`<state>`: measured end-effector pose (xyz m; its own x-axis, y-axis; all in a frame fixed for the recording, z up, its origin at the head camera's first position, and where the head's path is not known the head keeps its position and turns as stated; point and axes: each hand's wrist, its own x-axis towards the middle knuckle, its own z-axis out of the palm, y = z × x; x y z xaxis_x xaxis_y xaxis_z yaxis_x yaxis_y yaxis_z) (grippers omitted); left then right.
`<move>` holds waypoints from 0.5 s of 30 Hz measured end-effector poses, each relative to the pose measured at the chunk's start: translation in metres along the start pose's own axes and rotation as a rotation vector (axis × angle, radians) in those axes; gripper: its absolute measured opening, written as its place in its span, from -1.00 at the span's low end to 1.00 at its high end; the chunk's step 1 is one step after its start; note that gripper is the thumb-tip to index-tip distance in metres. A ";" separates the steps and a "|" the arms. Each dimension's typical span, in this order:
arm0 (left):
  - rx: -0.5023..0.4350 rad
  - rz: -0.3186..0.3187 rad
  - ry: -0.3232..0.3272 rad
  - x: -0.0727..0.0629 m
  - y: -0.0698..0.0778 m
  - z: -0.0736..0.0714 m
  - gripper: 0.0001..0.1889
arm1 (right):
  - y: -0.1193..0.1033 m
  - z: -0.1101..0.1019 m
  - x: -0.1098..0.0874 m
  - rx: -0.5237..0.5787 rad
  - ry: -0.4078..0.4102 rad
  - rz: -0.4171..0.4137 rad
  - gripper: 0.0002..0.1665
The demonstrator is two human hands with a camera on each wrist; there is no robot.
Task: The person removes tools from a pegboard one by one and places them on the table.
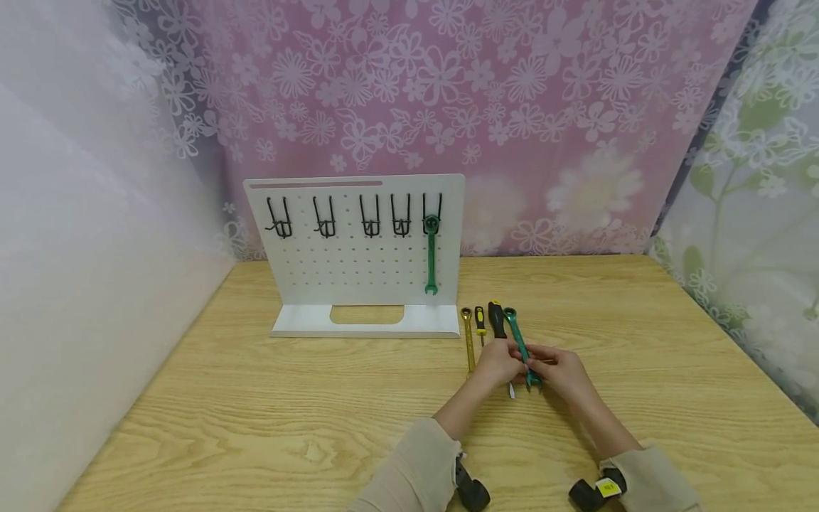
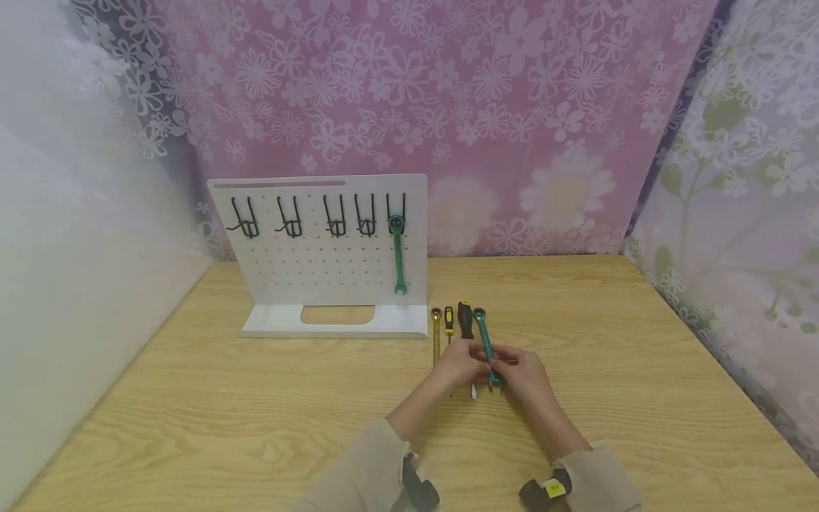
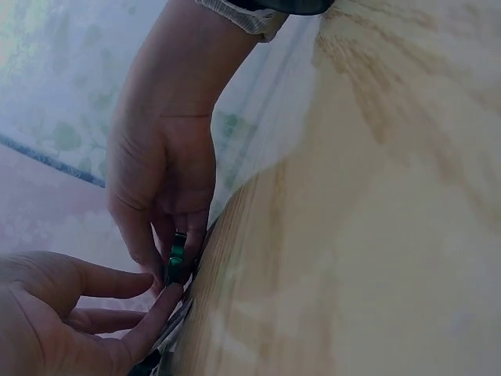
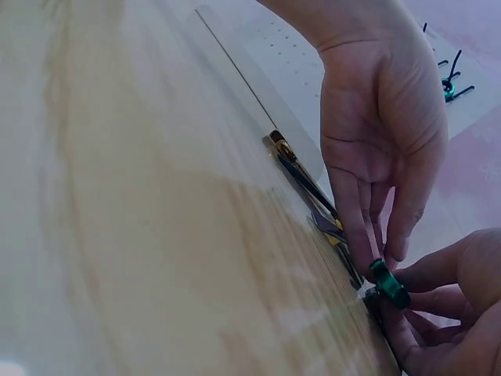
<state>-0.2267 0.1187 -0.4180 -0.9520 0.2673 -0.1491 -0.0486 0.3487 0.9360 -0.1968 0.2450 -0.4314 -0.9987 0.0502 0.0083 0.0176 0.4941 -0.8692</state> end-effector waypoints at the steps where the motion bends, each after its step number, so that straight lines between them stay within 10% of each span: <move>1: 0.020 0.005 0.000 0.000 0.000 0.000 -0.84 | -0.001 0.000 0.000 -0.022 0.003 -0.011 -0.59; 15: -0.017 0.002 -0.024 -0.001 -0.001 0.000 -0.84 | -0.006 0.002 -0.005 -0.164 -0.062 -0.077 -0.58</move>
<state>-0.2259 0.1182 -0.4184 -0.9447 0.2894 -0.1540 -0.0515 0.3329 0.9415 -0.1918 0.2400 -0.4276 -0.9983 -0.0448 0.0368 -0.0568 0.6295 -0.7749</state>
